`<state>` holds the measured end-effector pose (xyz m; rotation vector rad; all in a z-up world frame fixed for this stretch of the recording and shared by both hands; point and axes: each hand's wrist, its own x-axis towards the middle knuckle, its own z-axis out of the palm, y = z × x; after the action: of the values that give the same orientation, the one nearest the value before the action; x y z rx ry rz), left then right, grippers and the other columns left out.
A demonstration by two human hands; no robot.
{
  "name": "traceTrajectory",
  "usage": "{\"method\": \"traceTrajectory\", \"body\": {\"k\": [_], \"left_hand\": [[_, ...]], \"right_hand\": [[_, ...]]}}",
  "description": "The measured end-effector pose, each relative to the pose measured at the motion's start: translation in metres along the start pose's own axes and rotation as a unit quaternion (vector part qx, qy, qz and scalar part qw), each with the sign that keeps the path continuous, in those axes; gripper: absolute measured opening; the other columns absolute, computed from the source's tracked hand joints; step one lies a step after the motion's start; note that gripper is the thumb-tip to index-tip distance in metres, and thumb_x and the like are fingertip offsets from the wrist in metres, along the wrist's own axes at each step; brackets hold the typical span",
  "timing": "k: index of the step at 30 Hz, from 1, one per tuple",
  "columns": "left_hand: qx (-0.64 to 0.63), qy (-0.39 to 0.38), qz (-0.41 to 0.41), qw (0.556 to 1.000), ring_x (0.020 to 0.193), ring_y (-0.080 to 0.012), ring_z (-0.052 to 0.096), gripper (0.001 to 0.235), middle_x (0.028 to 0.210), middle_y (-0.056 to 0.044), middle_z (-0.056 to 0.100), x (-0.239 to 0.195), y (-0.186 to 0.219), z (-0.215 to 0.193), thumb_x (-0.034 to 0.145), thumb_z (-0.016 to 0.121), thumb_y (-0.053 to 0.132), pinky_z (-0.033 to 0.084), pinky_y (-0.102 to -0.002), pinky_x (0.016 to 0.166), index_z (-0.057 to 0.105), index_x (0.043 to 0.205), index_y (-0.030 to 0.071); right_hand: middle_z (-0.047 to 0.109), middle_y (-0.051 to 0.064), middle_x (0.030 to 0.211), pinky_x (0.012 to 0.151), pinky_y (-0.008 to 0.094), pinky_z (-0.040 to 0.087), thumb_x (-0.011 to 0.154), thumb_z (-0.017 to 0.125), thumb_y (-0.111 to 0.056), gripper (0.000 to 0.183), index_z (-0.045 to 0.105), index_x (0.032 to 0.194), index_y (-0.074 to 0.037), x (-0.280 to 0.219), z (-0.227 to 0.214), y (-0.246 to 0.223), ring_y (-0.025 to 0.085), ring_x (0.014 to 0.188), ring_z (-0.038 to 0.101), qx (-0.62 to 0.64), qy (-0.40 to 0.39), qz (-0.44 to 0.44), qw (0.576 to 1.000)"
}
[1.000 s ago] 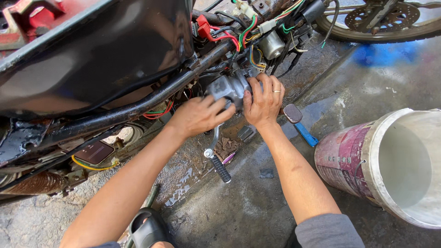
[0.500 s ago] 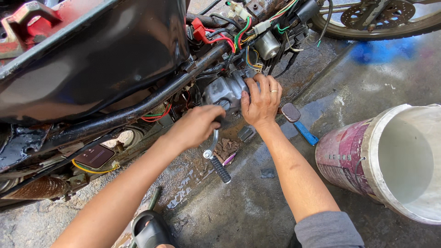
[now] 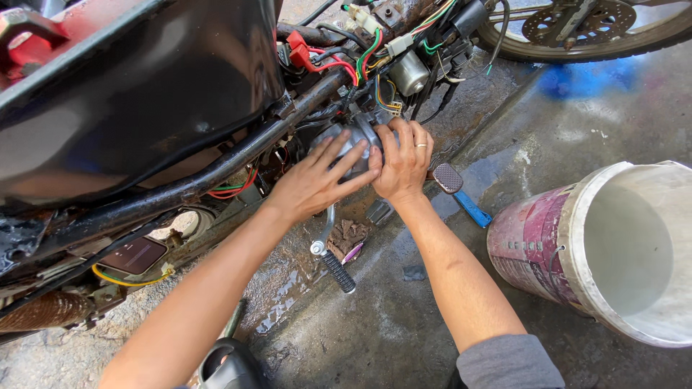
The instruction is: The person scrubs the exposed motorcycle engine casing with a small brush and a sponge, repeatedly dipping them into a bucket of water. The person wipes the engine surface with their hands and the sponge, focusing on the side cover and surrounding areas.
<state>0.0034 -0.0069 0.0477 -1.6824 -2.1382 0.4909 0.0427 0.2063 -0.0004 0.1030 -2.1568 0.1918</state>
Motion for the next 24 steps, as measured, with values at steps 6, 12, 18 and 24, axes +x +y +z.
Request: {"method": "traceTrajectory", "body": {"k": [6,12,18,24], "left_hand": [[-0.012,-0.071,0.013,0.997,0.158,-0.0362,0.019,0.083,0.172,-0.006,0.024,-0.003,-0.009,-0.001,0.095,0.062,0.044,0.02,-0.043,0.129,0.015,0.164,0.045],[0.006,0.148,-0.073,0.986,0.146,-0.0467,0.038,0.072,0.153,-0.017,0.048,0.013,0.024,0.034,0.093,0.066,0.033,0.037,-0.055,0.119,0.038,0.159,0.032],[-0.04,-0.084,-0.08,0.992,0.156,-0.0381,0.024,0.108,0.171,-0.025,0.014,-0.01,0.018,0.006,0.085,0.073,0.025,0.02,-0.048,0.128,0.004,0.168,0.027],[0.065,0.181,-0.121,0.974,0.143,-0.0496,0.044,0.057,0.153,-0.033,0.046,0.008,0.035,0.033,0.102,0.051,0.022,0.039,-0.057,0.117,0.044,0.158,0.017]], "right_hand": [[0.056,0.005,0.108,0.094,0.046,0.045,0.106,0.035,-0.042,0.039,0.066,0.111,-0.018,0.0,0.001,0.002,0.031,0.106,0.058,-0.005,-0.002,-0.013,1.0],[0.057,0.004,0.106,0.091,0.045,0.046,0.107,0.037,-0.042,0.038,0.066,0.11,-0.018,0.007,-0.005,-0.001,0.03,0.104,0.058,0.009,0.009,-0.003,1.0],[0.056,0.004,0.111,0.093,0.046,0.044,0.107,0.033,-0.043,0.04,0.063,0.113,-0.017,0.001,-0.003,0.003,0.032,0.107,0.056,0.011,-0.014,-0.011,1.0],[0.057,0.007,0.11,0.093,0.047,0.044,0.108,0.033,-0.042,0.041,0.064,0.113,-0.015,0.003,-0.001,0.001,0.034,0.108,0.056,0.0,-0.015,-0.002,1.0]]}}
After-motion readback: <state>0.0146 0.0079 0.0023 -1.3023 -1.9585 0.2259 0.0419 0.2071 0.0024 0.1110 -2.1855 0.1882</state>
